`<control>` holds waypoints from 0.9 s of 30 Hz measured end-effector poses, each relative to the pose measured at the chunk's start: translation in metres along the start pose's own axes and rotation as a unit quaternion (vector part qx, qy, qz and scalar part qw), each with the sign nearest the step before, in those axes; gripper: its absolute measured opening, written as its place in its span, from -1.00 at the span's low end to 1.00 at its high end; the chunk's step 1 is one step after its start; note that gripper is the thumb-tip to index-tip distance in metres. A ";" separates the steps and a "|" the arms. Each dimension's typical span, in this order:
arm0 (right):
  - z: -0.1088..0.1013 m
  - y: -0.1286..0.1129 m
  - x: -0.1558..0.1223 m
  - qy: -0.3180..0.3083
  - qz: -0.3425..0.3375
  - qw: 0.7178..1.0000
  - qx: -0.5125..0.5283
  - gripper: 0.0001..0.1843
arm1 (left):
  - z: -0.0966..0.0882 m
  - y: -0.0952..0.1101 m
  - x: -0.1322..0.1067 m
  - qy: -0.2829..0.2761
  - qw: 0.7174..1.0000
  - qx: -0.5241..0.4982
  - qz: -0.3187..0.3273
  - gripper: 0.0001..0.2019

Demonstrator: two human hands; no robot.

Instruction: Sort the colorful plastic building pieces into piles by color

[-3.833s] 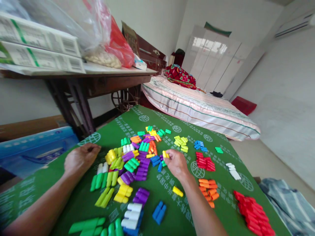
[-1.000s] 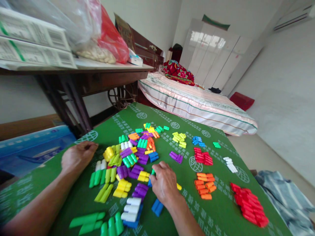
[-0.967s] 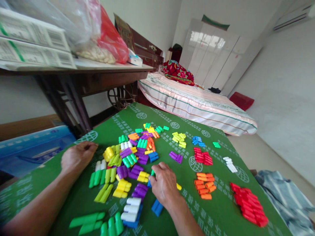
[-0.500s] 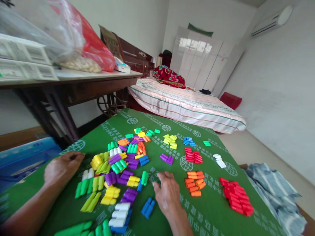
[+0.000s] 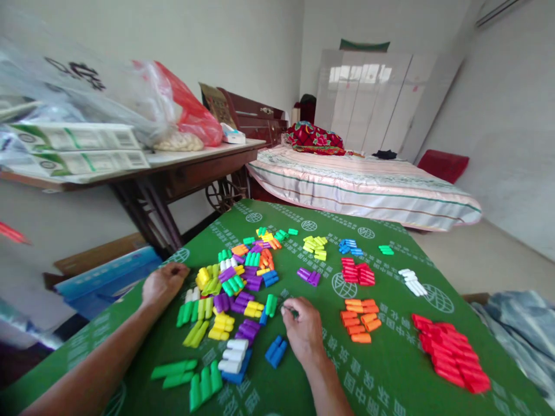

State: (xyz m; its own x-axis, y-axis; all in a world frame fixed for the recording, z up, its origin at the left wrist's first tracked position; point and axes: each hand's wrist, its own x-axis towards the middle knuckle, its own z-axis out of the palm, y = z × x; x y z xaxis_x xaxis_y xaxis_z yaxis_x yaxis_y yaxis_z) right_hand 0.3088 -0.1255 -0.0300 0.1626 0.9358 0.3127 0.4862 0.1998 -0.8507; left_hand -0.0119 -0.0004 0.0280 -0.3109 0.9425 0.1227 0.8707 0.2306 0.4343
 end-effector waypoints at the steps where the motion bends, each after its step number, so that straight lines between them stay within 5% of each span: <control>1: 0.000 0.003 0.000 0.003 0.008 1.000 0.023 -0.83 | -0.001 0.000 0.000 -0.003 1.000 -0.005 -0.003 -0.67; 6: -0.001 0.008 0.001 0.022 0.059 0.994 0.089 -0.79 | -0.010 0.017 -0.019 -0.002 0.998 -0.050 0.050 -0.71; 8: -0.002 0.007 0.002 0.024 0.078 0.991 0.111 -0.77 | -0.010 0.040 -0.041 -0.011 0.990 -0.034 0.137 -0.70; 12: -0.003 0.004 0.004 0.027 0.103 0.983 0.147 -0.75 | 0.001 0.101 -0.092 -0.120 0.940 0.033 0.318 -0.74; 18: -0.006 0.002 0.007 0.032 0.097 0.978 0.183 -0.76 | 0.027 0.159 -0.128 -0.201 0.905 0.210 0.310 -0.70; 27: 0.002 -0.012 0.014 0.037 0.007 0.997 0.060 -0.75 | 0.045 0.160 -0.122 -0.207 0.910 0.177 0.312 -0.85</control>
State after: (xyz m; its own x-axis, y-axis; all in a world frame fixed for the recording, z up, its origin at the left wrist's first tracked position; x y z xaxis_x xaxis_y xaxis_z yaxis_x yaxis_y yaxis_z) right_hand 0.3040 -0.1140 -0.0165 0.2336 0.9155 0.3276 0.3781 0.2248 -0.8980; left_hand 0.1825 -0.0672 0.0422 0.3927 0.9102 -0.1319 0.9195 -0.3862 0.0728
